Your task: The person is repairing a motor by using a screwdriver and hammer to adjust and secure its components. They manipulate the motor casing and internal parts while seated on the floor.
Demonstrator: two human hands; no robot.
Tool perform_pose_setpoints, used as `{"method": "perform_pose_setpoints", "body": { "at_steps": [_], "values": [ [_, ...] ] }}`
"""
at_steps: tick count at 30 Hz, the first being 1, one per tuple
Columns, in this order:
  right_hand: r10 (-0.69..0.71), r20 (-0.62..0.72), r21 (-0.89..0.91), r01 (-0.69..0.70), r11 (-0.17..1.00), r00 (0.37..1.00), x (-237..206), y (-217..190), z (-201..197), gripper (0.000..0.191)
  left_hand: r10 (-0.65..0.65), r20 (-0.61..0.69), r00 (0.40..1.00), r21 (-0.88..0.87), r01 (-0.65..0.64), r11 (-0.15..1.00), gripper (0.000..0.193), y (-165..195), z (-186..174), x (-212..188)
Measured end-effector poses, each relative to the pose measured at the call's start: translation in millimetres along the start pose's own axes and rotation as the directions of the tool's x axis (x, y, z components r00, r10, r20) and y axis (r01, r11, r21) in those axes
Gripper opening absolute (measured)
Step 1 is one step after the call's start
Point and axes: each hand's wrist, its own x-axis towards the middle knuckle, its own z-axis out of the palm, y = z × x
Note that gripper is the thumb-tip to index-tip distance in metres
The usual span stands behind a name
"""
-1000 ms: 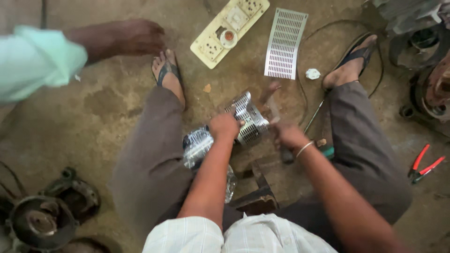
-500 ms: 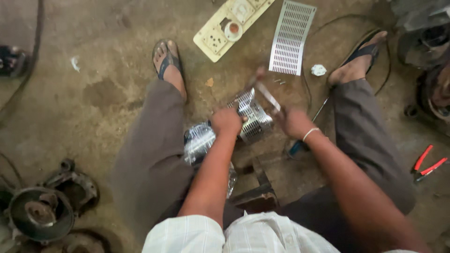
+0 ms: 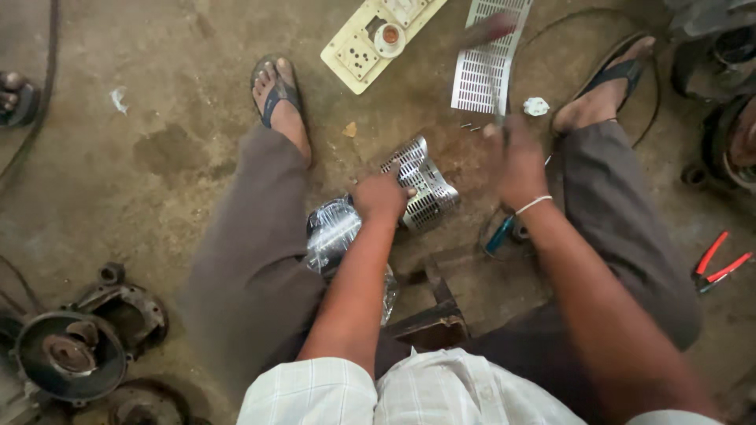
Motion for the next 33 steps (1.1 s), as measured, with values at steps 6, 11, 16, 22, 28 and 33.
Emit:
{"method": "perform_pose_setpoints", "body": {
  "at_steps": [6, 11, 16, 22, 28, 33],
  "values": [
    [0.225, 0.507, -0.293, -0.079, 0.953, 0.832, -23, 17, 15, 0.039, 0.017, 0.029, 0.999, 0.008, -0.018, 1.000, 0.076, 3, -1, 2],
    [0.011, 0.055, -0.152, -0.003, 0.988, 0.998, -18, 31, -2, 0.034, 0.030, -0.091, 0.995, 0.103, -0.020, 0.994, 0.070, 2, 1, -1],
    [0.419, 0.219, 0.042, -0.438, 0.898, 0.881, -24, 11, 8, 0.036, 0.044, -0.065, 0.997, 0.120, -0.036, 0.992, 0.075, 1, -3, -4],
    [0.285, 0.180, -0.039, -0.283, 0.958, 0.941, -19, 11, 6, 0.039, 0.043, -0.030, 0.999, 0.090, -0.041, 0.995, 0.070, 2, -3, 0],
    [0.433, 0.491, -0.033, -0.481, 0.876, 0.756, -18, 10, 16, 0.042, 0.033, -0.030, 0.999, 0.106, -0.030, 0.994, 0.070, 2, -7, 0],
    [0.441, 0.319, -0.016, -0.460, 0.888, 0.839, -26, 11, 35, 0.046, 0.049, -0.087, 0.995, 0.148, -0.035, 0.988, 0.070, 3, -7, -3]
  ]
}}
